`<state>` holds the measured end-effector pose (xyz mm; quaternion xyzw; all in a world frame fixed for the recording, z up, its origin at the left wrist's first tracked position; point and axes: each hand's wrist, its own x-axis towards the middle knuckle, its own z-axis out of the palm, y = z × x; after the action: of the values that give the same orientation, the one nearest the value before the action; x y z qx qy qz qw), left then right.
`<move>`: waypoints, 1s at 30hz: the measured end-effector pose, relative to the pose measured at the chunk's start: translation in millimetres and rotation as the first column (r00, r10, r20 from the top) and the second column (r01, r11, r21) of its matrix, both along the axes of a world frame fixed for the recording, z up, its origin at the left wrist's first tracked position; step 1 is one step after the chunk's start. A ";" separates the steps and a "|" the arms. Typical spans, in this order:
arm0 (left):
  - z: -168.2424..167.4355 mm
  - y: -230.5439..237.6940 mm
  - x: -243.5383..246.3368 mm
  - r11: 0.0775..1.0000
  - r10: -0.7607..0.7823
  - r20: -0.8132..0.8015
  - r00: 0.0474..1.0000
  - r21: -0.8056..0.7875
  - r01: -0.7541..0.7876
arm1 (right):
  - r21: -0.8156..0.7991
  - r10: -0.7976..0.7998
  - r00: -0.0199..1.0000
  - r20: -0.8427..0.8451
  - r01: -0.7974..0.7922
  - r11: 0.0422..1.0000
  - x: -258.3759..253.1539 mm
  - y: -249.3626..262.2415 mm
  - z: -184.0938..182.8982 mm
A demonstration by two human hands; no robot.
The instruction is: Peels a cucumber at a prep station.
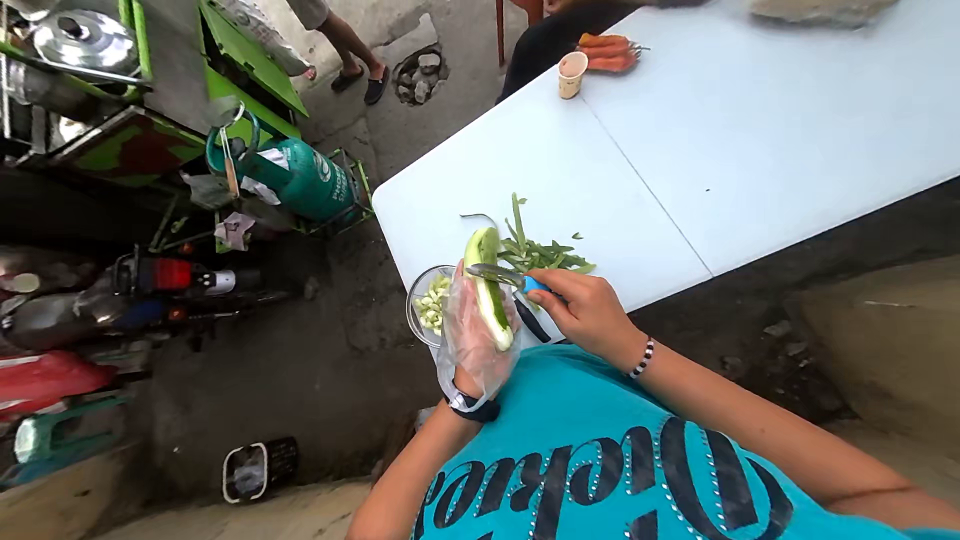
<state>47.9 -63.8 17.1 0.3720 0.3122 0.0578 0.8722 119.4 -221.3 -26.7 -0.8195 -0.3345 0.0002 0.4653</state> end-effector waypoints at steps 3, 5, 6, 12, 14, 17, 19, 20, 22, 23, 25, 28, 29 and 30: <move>-2.5 0.9 -1.0 1.000 0.001 -0.004 1.000 0.013 -0.001 | -0.006 -0.009 1.000 -0.003 0.009 1.000 -0.1 1.2 -1.0; -3.8 0.9 -1.0 1.000 0.009 -0.011 1.000 0.006 -0.009 | -0.009 -0.020 1.000 0.000 0.020 1.000 -0.1 2.2 -2.2; -3.9 0.4 -0.8 1.000 0.015 -0.017 1.000 0.002 -0.015 | -0.010 -0.023 1.000 -0.002 0.023 1.000 -0.2 2.5 -2.4; -12.0 3.1 -4.7 1.000 -0.002 -0.016 1.000 -0.004 0.002 | -0.018 -0.040 0.999 -0.028 0.039 0.999 -0.4 4.7 -6.0; -13.8 3.8 -5.5 1.000 -0.020 -0.011 1.000 -0.020 0.020 | -0.019 -0.045 0.997 -0.056 0.044 0.999 1.6 5.3 -8.1; -15.5 5.4 -6.3 0.999 -0.032 -0.007 0.999 -0.018 0.031 | -0.019 -0.054 0.996 -0.064 0.053 0.998 1.6 7.3 -11.2; -16.5 6.4 -7.1 0.999 -0.043 0.001 0.999 -0.023 0.043 | -0.025 -0.070 0.994 -0.083 0.068 0.997 0.7 9.3 -12.4; -17.5 6.4 -7.8 0.998 -0.049 0.017 0.999 -0.029 0.049 | -0.030 -0.078 0.992 -0.098 0.076 0.997 0.8 10.2 -13.5; -19.9 6.9 -10.4 0.997 -0.073 0.038 0.997 -0.019 0.074 | -0.049 -0.088 0.988 -0.129 0.083 0.995 3.0 11.1 -17.1; -20.1 6.9 -10.5 0.997 -0.075 0.029 0.997 -0.020 0.076 | -0.056 -0.088 0.986 -0.142 0.081 0.995 4.3 11.4 -18.7; -19.9 7.7 -10.8 0.997 -0.071 -0.001 0.997 -0.043 0.071 | -0.062 -0.087 0.979 -0.185 0.077 0.995 5.3 13.1 -21.3; -18.6 8.4 -12.6 0.996 -0.072 -0.028 0.997 -0.049 0.070 | -0.069 -0.103 0.963 -0.248 0.088 0.994 5.6 17.0 -25.6; -19.0 8.2 -13.4 0.997 -0.068 -0.037 0.997 -0.036 0.067 | -0.074 -0.105 0.957 -0.272 0.088 0.993 5.6 17.9 -26.2; -19.6 8.2 -13.9 0.998 -0.063 -0.049 0.997 -0.028 0.061 | -0.077 -0.108 0.954 -0.281 0.090 0.993 5.4 19.0 -28.7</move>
<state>34.0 -55.7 -2.5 0.3710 0.3229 0.0173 0.8705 124.8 -202.3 -55.3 -0.8410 -0.2224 0.1055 0.4818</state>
